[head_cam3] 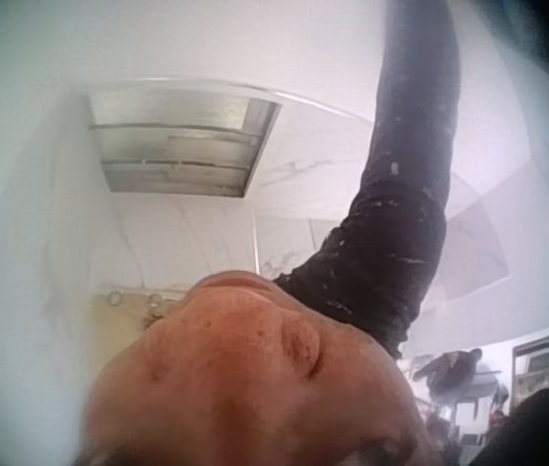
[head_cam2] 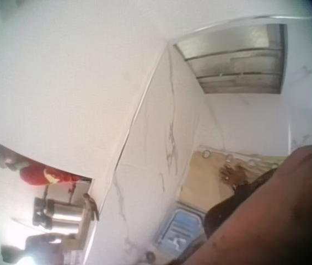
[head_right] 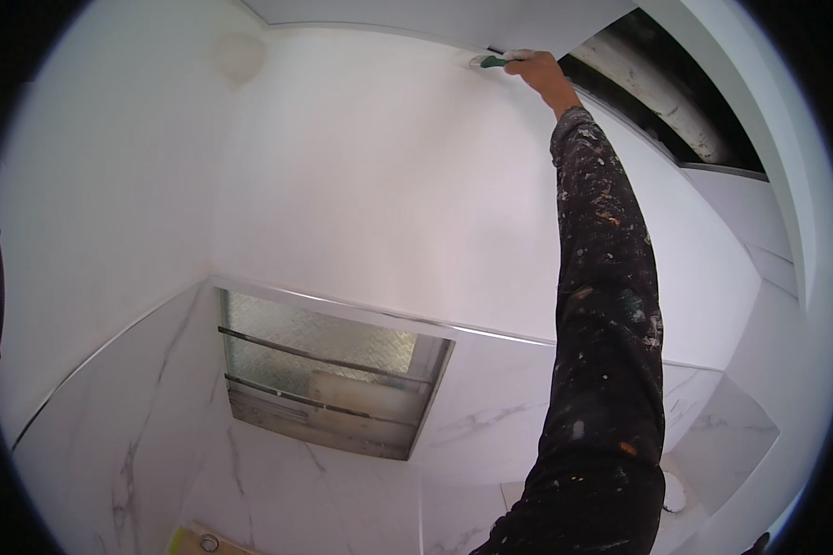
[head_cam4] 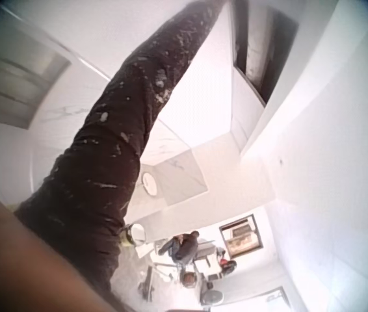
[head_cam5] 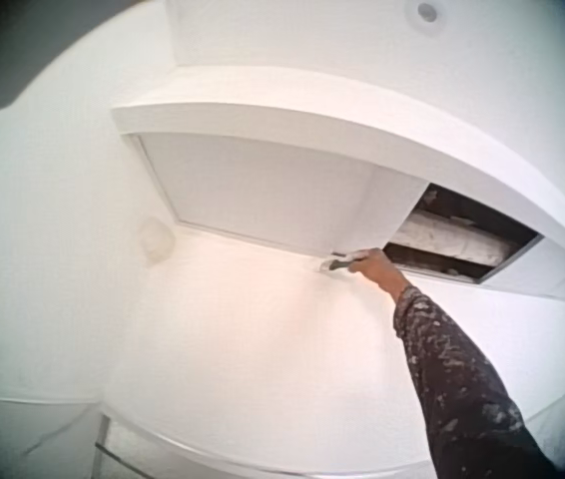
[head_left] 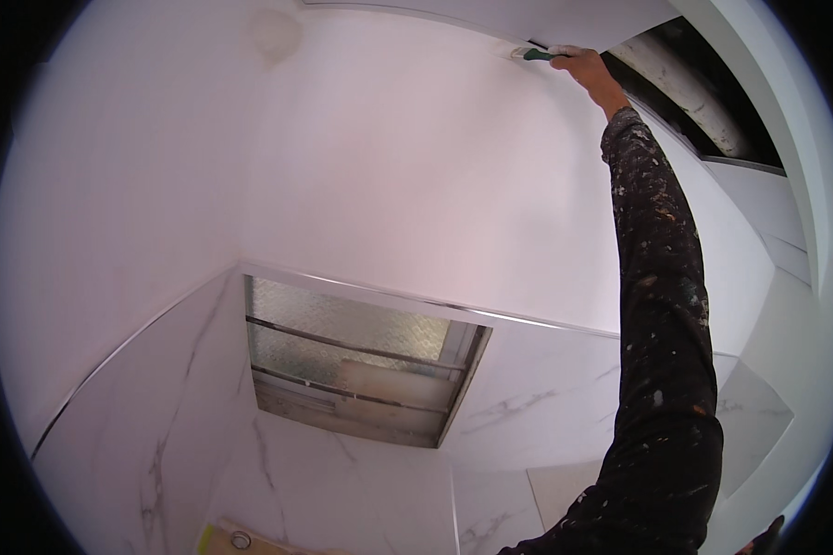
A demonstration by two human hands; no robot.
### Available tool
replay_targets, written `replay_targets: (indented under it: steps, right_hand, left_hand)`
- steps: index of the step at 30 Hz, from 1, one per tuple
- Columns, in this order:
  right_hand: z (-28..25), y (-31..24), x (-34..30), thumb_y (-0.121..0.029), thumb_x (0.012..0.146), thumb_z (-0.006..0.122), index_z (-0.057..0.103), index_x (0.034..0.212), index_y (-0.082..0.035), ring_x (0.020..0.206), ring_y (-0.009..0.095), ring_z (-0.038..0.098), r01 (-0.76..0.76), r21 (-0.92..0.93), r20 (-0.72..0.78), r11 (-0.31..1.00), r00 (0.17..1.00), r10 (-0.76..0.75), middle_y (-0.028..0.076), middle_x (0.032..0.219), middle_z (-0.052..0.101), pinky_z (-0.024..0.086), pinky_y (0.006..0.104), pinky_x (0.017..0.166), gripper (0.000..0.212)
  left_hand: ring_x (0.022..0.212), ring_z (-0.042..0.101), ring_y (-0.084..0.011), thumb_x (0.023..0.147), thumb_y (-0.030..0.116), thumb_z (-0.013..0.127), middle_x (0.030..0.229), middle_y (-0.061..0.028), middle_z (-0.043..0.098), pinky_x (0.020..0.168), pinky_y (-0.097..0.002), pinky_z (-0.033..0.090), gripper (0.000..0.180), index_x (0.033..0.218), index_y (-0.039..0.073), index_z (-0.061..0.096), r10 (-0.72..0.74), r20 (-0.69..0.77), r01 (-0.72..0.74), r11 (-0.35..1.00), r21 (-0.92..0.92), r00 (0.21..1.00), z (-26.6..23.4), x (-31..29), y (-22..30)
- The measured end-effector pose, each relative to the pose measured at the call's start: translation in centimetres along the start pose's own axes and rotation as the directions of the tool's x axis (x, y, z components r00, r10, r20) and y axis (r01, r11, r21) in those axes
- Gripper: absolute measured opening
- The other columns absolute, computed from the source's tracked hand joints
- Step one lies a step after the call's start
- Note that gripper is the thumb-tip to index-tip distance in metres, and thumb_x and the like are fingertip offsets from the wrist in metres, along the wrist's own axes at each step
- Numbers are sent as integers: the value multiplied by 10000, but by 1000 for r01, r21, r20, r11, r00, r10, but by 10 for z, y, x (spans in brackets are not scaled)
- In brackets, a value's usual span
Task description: The person paints the upper wall and ceiling using a long-handled roller and a small brush. They repeatedly dip the brush into a paint bucket and apply white paint to the ceiling edge and wall surface. The person switches between the roller and brush to cover different areas.
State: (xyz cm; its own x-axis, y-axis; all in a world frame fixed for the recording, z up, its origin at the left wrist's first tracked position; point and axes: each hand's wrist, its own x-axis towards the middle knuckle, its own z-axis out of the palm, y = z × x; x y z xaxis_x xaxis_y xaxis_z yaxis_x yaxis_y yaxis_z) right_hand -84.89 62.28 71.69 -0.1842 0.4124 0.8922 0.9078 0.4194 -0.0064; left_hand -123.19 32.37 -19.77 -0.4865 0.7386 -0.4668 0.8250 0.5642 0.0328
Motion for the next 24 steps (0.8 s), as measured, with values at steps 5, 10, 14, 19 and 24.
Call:
replay_targets:
  steps: [5, 10, 14, 19, 24]
  right_hand:
    - [-17, -16, -2, -260, 791, 736, 718, 887, -21, 577, 105, 428, 20, -112, -29, 994, 999, -23, -41, 664, 541, 328, 282, 526, 258]
    - [21, -56, -1, -271, 815, 719, 726, 894, -27, 692, 112, 457, 226, -124, -46, 966, 971, -234, -20, 736, 562, 376, 290, 596, 256]
    - [99, -89, 20, -279, 834, 734, 726, 1015, -30, 762, 108, 480, 200, 195, -59, 960, 980, -192, 3, 802, 594, 410, 277, 673, 308]
    - [179, -110, 71, -252, 769, 794, 750, 1032, -32, 774, 144, 575, 213, 392, -185, 895, 971, -151, 35, 839, 672, 471, 291, 720, 345]
    - [169, -79, 85, -239, 741, 797, 752, 1005, -24, 720, 139, 588, 236, 249, -229, 939, 957, -180, 41, 784, 671, 480, 281, 684, 343]
  left_hand:
    - [1528, 64, -321, 1023, 590, 204, 1651, -169, 102, 1208, -511, 69, 759, 1581, 76, 168, 9, -9, -8, 999, 31, 1000, -30, 14, 9]
    - [1528, 64, -322, 1016, 604, 215, 1651, -168, 103, 1207, -515, 65, 770, 1582, 85, 174, -13, -24, 13, 1000, -8, 1000, -39, 6, 17]
    - [1530, 61, -313, 1009, 615, 223, 1654, -157, 100, 1208, -512, 54, 775, 1585, 100, 170, -34, -51, 32, 999, -43, 998, -36, -3, 16]
    - [1532, 56, -302, 1002, 628, 232, 1659, -140, 94, 1210, -508, 43, 779, 1588, 120, 168, -65, -74, 57, 993, -107, 995, -22, -5, 16]
    - [1533, 51, -298, 995, 638, 252, 1661, -128, 87, 1210, -509, 45, 789, 1588, 123, 175, -81, -129, 66, 991, -117, 988, -3, 1, 11]
